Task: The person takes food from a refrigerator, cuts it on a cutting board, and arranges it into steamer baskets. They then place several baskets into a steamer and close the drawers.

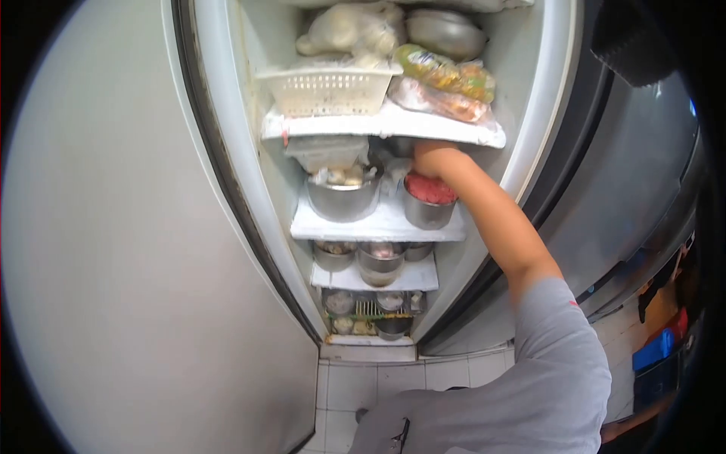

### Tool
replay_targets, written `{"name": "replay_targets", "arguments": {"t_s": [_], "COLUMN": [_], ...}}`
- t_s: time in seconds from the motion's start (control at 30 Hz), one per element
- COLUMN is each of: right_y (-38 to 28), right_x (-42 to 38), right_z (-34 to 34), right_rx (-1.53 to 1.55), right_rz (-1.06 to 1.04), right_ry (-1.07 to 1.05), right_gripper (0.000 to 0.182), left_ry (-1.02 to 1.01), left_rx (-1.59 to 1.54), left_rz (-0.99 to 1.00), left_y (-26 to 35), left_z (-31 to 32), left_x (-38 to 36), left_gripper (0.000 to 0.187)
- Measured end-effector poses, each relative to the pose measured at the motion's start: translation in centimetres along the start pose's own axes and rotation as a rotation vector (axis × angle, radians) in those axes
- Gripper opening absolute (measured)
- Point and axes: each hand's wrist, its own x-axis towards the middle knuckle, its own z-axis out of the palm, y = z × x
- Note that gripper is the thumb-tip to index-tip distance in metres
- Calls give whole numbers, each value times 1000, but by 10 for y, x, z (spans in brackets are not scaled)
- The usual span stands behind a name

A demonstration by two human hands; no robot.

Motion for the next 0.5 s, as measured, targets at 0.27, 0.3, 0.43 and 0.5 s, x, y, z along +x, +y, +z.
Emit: {"name": "replay_targets", "arguments": {"t_s": [0.27, 0.3, 0.43, 0.5], "right_y": [47, 65, 106, 104], "right_x": [-35, -12, 20, -5], "right_z": [-153, -147, -144, -175], "right_rx": [505, 353, 549, 814], "right_rz": [124, 180, 383, 331], "right_ry": [1177, 1338, 1011, 591], "right_gripper": [51, 53, 62, 61], "left_ry": [14, 23, 43, 48], "left_rx": [0, 2, 1, 2], "left_rz": [27, 31, 55, 68], "left_y": [4, 7, 17, 25], "left_z": [-1, -4, -13, -14], "left_x": [9, 9, 9, 9], "left_gripper": [69, 68, 65, 63]}}
